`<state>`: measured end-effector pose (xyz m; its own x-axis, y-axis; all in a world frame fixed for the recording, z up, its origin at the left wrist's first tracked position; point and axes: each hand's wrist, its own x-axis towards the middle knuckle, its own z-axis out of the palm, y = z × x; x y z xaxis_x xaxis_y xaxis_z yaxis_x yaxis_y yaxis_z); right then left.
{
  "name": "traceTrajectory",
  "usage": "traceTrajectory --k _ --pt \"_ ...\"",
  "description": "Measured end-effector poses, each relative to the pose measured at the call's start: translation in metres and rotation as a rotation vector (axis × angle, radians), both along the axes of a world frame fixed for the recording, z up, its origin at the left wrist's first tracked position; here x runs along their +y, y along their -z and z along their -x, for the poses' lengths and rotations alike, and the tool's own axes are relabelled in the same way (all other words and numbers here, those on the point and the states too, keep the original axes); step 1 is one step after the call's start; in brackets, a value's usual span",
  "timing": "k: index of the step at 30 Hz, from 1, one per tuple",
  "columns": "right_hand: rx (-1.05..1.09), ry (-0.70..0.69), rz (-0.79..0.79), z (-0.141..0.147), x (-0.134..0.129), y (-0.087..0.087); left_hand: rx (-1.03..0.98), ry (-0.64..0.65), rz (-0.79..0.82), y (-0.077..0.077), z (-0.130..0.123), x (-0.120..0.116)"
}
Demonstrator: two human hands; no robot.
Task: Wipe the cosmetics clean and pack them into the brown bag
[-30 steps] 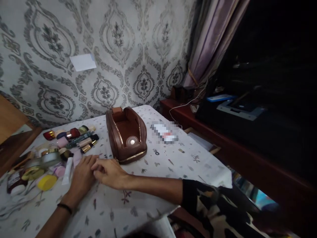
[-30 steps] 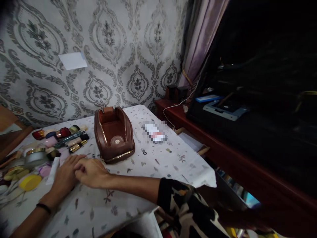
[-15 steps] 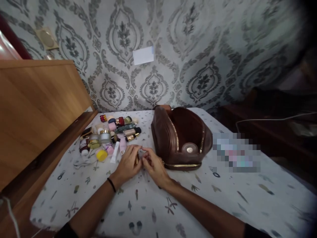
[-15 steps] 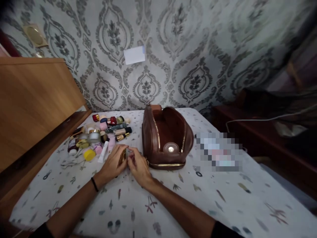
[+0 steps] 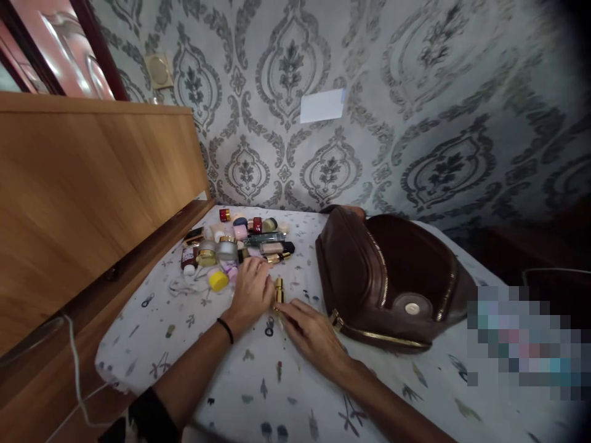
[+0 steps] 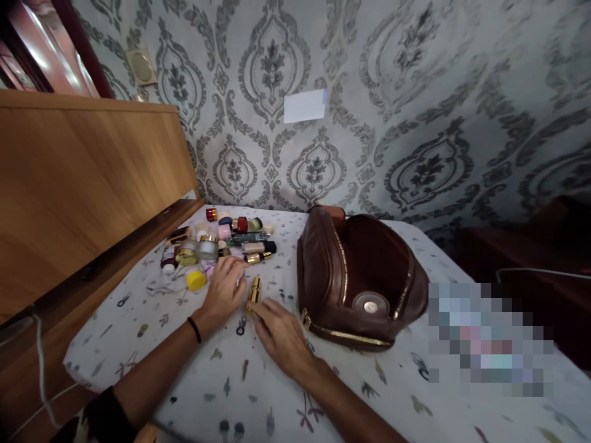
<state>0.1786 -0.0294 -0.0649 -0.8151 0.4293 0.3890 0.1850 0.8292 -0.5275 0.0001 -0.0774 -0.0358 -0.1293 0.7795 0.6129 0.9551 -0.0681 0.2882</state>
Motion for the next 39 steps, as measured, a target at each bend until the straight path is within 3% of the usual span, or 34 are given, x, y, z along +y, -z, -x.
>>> traceTrajectory --k 7,11,16,24,31,39 --pt "0.041 0.027 -0.187 -0.002 -0.001 0.003 0.162 -0.488 0.03 -0.014 0.047 -0.004" --pt "0.067 -0.071 -0.179 -0.004 -0.007 -0.006 0.189 -0.584 0.148 -0.013 0.063 -0.006" --pt "0.028 -0.128 -0.156 -0.004 -0.01 -0.01 0.243 -0.605 0.229 -0.014 0.067 -0.007" --pt "-0.005 -0.126 -0.144 -0.003 -0.008 -0.007 0.196 -0.478 0.204 -0.015 0.068 -0.008" --pt "-0.007 -0.121 -0.155 -0.004 -0.008 -0.008 0.16 -0.482 0.198 -0.015 0.07 -0.007" --pt "0.008 -0.124 -0.145 -0.002 -0.007 -0.004 0.172 -0.278 0.251 -0.009 0.07 -0.005"
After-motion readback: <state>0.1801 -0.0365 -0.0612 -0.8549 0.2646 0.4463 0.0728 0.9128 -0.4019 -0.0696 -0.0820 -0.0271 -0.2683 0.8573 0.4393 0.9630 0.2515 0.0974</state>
